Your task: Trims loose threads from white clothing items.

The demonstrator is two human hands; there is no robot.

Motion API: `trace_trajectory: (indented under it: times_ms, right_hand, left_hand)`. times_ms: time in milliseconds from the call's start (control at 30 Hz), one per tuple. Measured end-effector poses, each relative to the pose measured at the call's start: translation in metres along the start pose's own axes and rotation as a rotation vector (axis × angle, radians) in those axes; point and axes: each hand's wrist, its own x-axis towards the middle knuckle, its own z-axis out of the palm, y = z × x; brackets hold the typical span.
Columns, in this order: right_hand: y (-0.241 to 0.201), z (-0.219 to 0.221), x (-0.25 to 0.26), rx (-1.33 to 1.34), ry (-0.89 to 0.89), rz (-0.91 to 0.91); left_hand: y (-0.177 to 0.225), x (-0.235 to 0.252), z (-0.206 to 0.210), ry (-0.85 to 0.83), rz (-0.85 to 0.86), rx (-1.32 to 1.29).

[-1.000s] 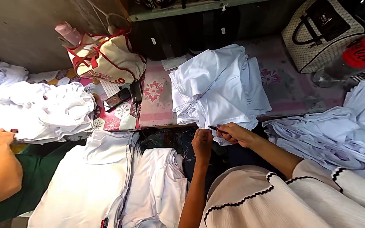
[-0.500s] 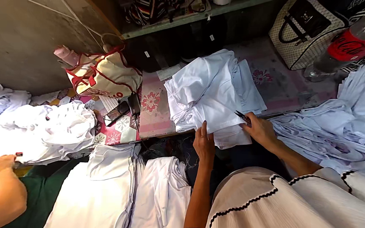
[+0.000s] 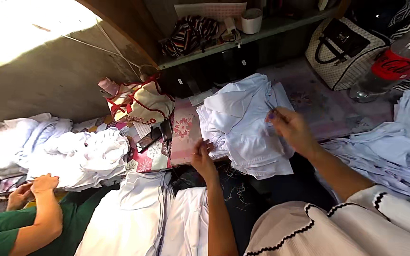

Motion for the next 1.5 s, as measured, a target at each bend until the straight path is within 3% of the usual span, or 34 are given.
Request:
trace_trajectory:
  times_ms: [67,133,233,333,433,567,633,733,900,1033,1133,1300,1367,1500]
  right_hand:
    - [0.026,0.014,-0.016,-0.053,-0.125,0.14]
    - [0.04,0.02,-0.03,-0.171,-0.173,0.128]
    - [0.044,0.013,-0.036,-0.292,-0.126,0.066]
    - [0.05,0.002,-0.042,-0.32,-0.108,0.081]
    - [0.055,-0.012,-0.051,-0.316,-0.121,0.119]
    - [0.059,-0.027,-0.062,-0.234,-0.091,0.245]
    - [0.061,-0.029,-0.063,-0.197,-0.087,0.279]
    - [0.058,-0.023,-0.059,-0.195,-0.108,0.272]
    - [0.045,-0.009,-0.053,-0.259,-0.121,0.155]
    - [0.048,-0.021,-0.057,-0.278,-0.075,0.131]
    - [0.052,-0.025,-0.058,-0.211,-0.109,0.239]
    - [0.046,-0.021,-0.056,-0.211,-0.121,0.19]
    - [0.046,-0.023,-0.056,-0.214,-0.109,0.18]
    - [0.044,-0.014,-0.057,-0.216,-0.161,0.222]
  left_hand:
    - [-0.006,-0.002,0.011,0.0,0.056,0.131]
    - [-0.005,0.009,0.021,0.036,0.111,0.314]
    - [-0.012,0.04,0.035,0.035,-0.047,0.372]
    - [-0.047,0.066,0.041,-0.022,-0.173,0.319]
    - [-0.056,0.073,0.022,0.041,-0.343,0.041]
    - [-0.071,0.073,-0.02,0.325,-0.364,-0.123]
    - [-0.057,0.071,-0.023,0.396,-0.406,-0.126]
    - [-0.032,0.07,-0.006,0.316,-0.417,-0.109]
    - [-0.05,0.085,0.009,0.041,-0.42,0.006]
    - [-0.047,0.071,-0.008,0.125,-0.449,-0.013]
    - [-0.034,0.053,-0.003,0.025,-0.481,-0.096]
    - [-0.058,0.057,-0.033,0.239,-0.439,-0.066]
    - [-0.05,0.061,-0.034,0.271,-0.433,-0.036]
    - [-0.033,0.073,0.001,-0.048,-0.489,0.125]
